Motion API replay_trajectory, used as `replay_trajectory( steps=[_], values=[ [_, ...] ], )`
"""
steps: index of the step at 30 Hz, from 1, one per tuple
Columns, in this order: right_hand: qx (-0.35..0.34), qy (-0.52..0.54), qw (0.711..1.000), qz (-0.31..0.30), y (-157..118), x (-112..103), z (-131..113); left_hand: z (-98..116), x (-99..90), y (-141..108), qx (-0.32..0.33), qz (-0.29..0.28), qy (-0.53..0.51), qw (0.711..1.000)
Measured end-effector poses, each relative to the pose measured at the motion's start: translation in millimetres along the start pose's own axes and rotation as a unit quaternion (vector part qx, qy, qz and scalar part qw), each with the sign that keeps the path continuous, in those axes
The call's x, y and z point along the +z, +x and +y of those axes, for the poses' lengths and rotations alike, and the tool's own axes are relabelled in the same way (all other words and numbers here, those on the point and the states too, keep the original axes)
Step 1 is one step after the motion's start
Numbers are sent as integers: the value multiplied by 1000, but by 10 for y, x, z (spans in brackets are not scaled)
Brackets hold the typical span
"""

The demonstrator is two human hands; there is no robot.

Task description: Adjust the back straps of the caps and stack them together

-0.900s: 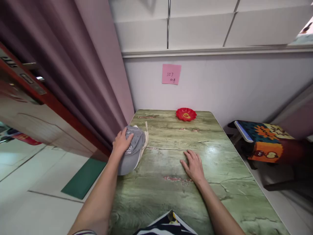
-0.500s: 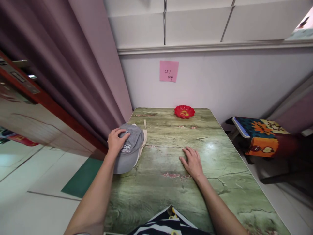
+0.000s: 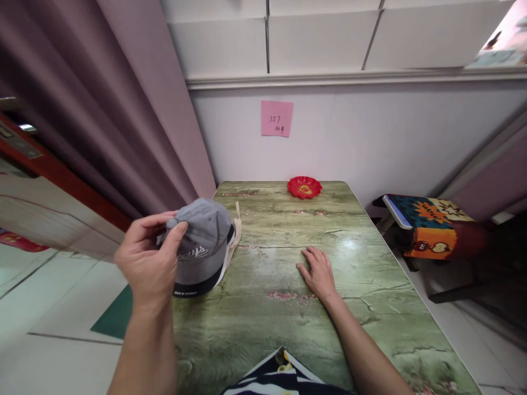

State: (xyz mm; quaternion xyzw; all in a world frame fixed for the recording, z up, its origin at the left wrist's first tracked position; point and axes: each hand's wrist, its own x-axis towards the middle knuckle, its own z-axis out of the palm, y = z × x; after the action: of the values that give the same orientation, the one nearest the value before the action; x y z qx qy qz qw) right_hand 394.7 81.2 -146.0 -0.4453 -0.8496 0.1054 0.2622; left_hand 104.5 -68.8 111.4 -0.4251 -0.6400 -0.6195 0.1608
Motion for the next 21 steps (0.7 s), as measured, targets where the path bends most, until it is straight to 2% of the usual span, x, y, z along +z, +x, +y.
replay_trajectory(
  steps=[2, 3, 5, 7, 9, 11, 13, 15, 17, 19, 21],
  values=[
    [3, 7, 1000, -1, 0, -2, 1, 212, 34, 8, -15, -8, -36, 999],
    [4, 11, 1000, 0, -1, -3, 0, 256, 90, 4, -26, -31, -45, 998],
    [8, 20, 1000, 0, -1, -6, -4, 227, 286, -22, -57, -111, -54, 991],
    [13, 28, 1000, 3, 1, -13, -14, 115, 569, -50, -93, -201, -70, 973],
    [19, 35, 999, 6, 5, -24, -27, 37, 873, -55, -107, -240, -90, 961],
    [21, 41, 999, 8, 10, -36, -40, 68, 1118, -35, -82, -221, -109, 966],
    [20, 47, 999, 11, 15, -45, -47, 182, 1250, -24, -34, -174, -129, 976],
    [20, 52, 998, 14, 20, -49, -48, 280, 1273, -86, 15, -136, -132, 982],
    [22, 55, 998, 14, 22, -51, -43, 273, 1217, -276, 54, -139, -98, 984],
    [23, 56, 998, 13, 25, -54, -39, 134, 1117, -594, 80, -202, -42, 975],
    [22, 57, 998, 13, 29, -62, -39, -92, 997, -971, 75, -336, -18, 939]
  ],
)
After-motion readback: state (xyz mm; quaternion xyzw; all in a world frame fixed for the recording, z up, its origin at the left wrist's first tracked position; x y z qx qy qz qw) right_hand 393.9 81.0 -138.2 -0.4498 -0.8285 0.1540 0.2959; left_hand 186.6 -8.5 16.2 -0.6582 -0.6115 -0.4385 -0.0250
